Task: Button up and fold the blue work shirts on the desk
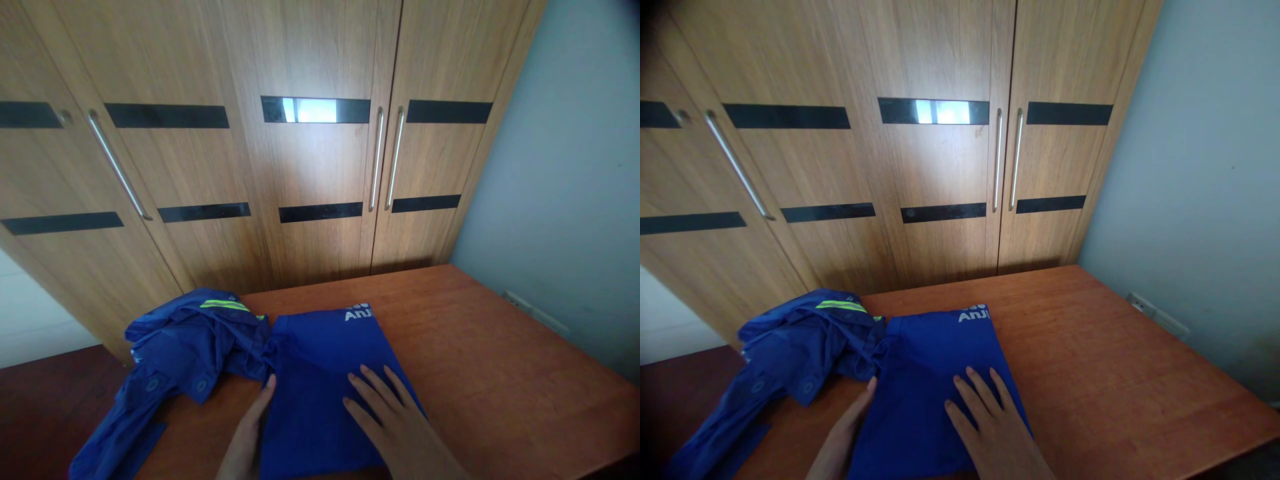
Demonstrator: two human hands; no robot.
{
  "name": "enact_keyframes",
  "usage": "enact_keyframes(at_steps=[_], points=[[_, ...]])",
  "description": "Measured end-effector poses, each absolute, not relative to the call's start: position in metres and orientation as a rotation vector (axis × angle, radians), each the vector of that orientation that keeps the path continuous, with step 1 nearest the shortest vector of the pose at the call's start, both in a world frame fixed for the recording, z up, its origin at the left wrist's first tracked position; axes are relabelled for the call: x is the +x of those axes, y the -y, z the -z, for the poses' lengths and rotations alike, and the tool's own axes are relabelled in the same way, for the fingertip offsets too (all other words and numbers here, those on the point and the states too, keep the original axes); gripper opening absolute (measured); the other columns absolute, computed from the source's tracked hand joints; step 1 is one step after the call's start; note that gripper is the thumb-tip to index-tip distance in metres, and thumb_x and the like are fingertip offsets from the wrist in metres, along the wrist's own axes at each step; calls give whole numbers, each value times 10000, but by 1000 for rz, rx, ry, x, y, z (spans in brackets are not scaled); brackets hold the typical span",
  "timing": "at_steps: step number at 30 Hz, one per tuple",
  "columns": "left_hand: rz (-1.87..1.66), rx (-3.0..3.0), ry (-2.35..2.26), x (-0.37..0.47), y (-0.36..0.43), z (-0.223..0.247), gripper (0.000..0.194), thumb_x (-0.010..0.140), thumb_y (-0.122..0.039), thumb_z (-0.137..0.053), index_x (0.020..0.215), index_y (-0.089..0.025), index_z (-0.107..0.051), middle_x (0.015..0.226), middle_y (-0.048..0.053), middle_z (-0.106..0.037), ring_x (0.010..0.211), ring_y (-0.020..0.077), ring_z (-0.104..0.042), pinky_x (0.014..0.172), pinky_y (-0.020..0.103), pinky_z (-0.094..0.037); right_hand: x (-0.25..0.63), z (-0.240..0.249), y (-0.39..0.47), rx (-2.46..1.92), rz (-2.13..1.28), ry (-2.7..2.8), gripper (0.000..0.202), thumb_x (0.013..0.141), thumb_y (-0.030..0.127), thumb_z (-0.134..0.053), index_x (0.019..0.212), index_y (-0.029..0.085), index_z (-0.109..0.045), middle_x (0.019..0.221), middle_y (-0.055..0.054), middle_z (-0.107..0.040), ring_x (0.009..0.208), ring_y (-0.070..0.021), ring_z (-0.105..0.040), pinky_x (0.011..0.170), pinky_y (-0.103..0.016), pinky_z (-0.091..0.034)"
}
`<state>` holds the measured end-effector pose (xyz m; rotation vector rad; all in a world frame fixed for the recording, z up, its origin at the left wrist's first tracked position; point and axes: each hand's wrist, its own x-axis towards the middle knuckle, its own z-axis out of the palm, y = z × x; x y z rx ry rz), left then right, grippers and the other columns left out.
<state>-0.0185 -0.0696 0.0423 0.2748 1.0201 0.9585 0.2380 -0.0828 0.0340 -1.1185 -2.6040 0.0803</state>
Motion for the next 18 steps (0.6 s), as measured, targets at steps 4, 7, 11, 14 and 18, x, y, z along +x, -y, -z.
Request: enact_keyframes(at_steps=[4, 7, 11, 14, 18], points=[[-993, 364, -1132, -14, 65, -42, 690, 702, -234, -752, 1324, -171, -461, 1071, 132, -718, 933, 291, -696, 877, 429, -534, 264, -6, 96, -1366, 55, 2432, 811, 715, 212, -626, 1451, 305, -299, 1528, -60, -247, 1365, -357, -283, 1087, -564, -283], [-1064, 429, -1137, -14, 62, -43, 664, 710, -180, -728, 1319, -192, -463, 1054, 114, -726, 924, 280, -699, 854, 423, -545, 272, 23, 105, -1556, 90, 2196, 828, 728, 118, -524, 1477, 282, -214, 1538, -55, -233, 1365, -307, -304, 1069, -484, -358], [-1076, 427, -1114, -14, 59, -52, 677, 702, -157, -725, 1323, -218, -462, 1050, 104, -728, 910, 290, -703, 838, 443, -548, 268, 50, 107, -1646, 29, 1995, 828, 755, 106, -465, 1485, 303, -128, 1508, -40, -298, 1330, -260, -378, 1019, -398, -447], [-1088, 436, -1089, -14, 59, -58, 675, 689, -156, -735, 1310, -232, -481, 1052, 93, -729, 910, 287, -703, 853, 441, -541, 266, 58, 103, -1725, 1, 1861, 831, 766, 80, -420, 1491, 307, -83, 1491, -39, -325, 1313, -241, -408, 1000, -377, -473], [-1088, 416, -1078, -17, 62, -50, 681, 668, -176, -743, 1300, -219, -495, 1048, 96, -731, 935, 292, -695, 868, 445, -530, 270, 61, 99, -1715, 98, 1943, 885, 738, 1, -371, 1490, 359, -72, 1483, -1, -356, 1281, -239, -452, 998, -389, -473]])
